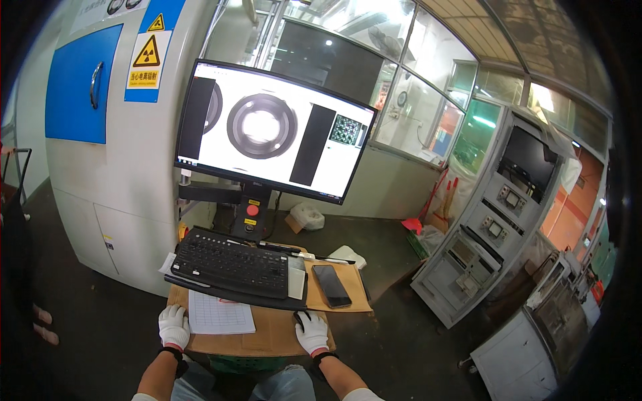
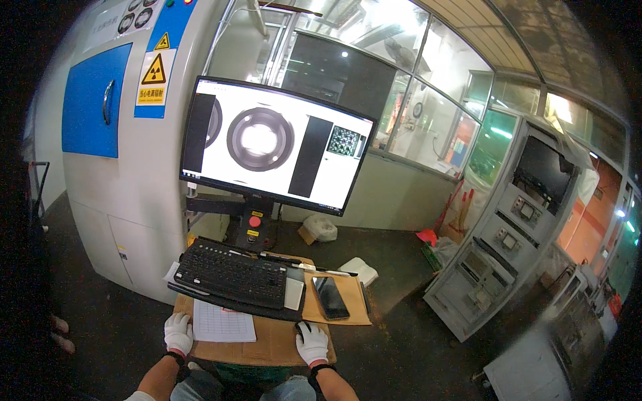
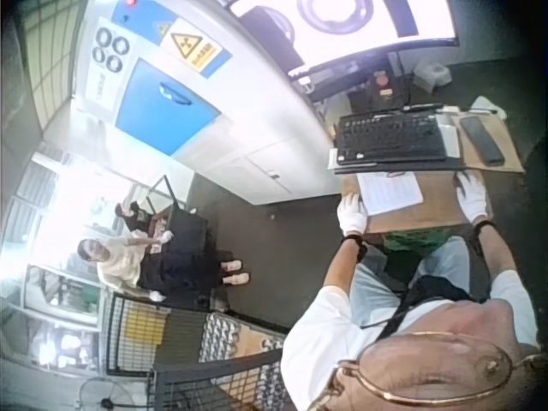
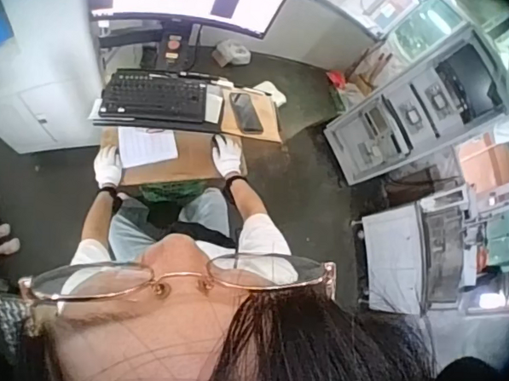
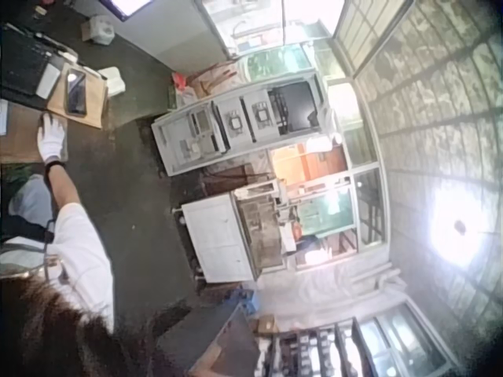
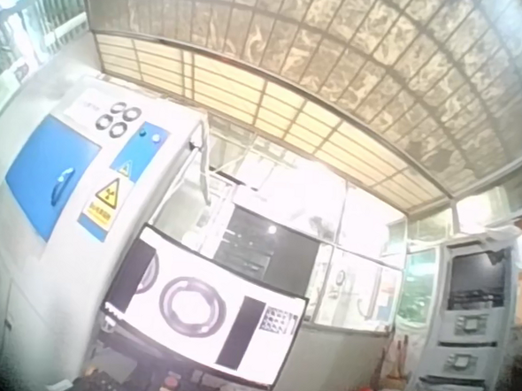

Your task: Inspecting industrial parts on a computer monitor and handling a green PCB.

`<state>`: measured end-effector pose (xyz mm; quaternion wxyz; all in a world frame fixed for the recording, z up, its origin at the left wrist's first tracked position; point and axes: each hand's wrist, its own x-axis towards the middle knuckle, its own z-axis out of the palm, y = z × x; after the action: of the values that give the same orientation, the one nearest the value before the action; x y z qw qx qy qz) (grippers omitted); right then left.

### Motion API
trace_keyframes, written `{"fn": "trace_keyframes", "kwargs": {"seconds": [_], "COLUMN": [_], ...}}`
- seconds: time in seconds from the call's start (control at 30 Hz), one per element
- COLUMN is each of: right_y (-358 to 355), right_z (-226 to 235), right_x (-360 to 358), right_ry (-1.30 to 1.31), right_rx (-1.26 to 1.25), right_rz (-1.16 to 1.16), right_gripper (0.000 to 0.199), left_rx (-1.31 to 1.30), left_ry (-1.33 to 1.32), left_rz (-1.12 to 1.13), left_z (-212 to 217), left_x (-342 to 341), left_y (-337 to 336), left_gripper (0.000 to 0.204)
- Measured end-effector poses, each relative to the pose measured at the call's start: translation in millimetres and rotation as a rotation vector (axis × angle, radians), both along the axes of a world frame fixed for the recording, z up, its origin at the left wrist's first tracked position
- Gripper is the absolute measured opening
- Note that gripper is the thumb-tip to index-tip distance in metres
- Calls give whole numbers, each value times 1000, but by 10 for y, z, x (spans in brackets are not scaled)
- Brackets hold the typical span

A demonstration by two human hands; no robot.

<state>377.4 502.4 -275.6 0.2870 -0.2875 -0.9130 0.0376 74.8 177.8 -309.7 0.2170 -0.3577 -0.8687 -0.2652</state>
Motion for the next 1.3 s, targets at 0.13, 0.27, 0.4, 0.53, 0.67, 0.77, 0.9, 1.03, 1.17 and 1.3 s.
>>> {"fn": "trace_keyframes", "kwargs": {"seconds": [0.13,0.27,0.4,0.53,0.67,0.77,0.9,1.03,1.17,1.3], "right_y": [3,-11,-10,15,23,30,8,15,26,33], "right_z": [-14,6,19,-4,-11,-22,-11,-16,-26,-30], "right_x": [8,8,4,7,4,2,0,4,-2,-1], "right_ry": [11,2,0,7,40,45,20,28,31,31], "right_rx": [-5,-12,-2,-4,88,93,83,96,98,91], "right_rz": [5,4,7,17,14,21,3,11,8,15], "right_gripper": [43,43,44,44,43,43,45,45,45,44], "left_rx": [-5,-19,-12,-5,-11,-24,-20,-34,-29,-15], "left_ry": [14,5,20,7,6,-4,-14,-19,-21,-11], "left_rz": [8,4,11,7,19,20,18,18,17,17], "left_z": [23,6,-11,-1,7,12,-17,-33,-30,-25], "left_x": [4,-18,-15,-12,-4,1,-8,-21,-15,-11], "left_y": [7,1,4,15,23,15,-1,-1,4,6], "left_gripper": [29,28,27,28,28,28,29,30,31,33]}}
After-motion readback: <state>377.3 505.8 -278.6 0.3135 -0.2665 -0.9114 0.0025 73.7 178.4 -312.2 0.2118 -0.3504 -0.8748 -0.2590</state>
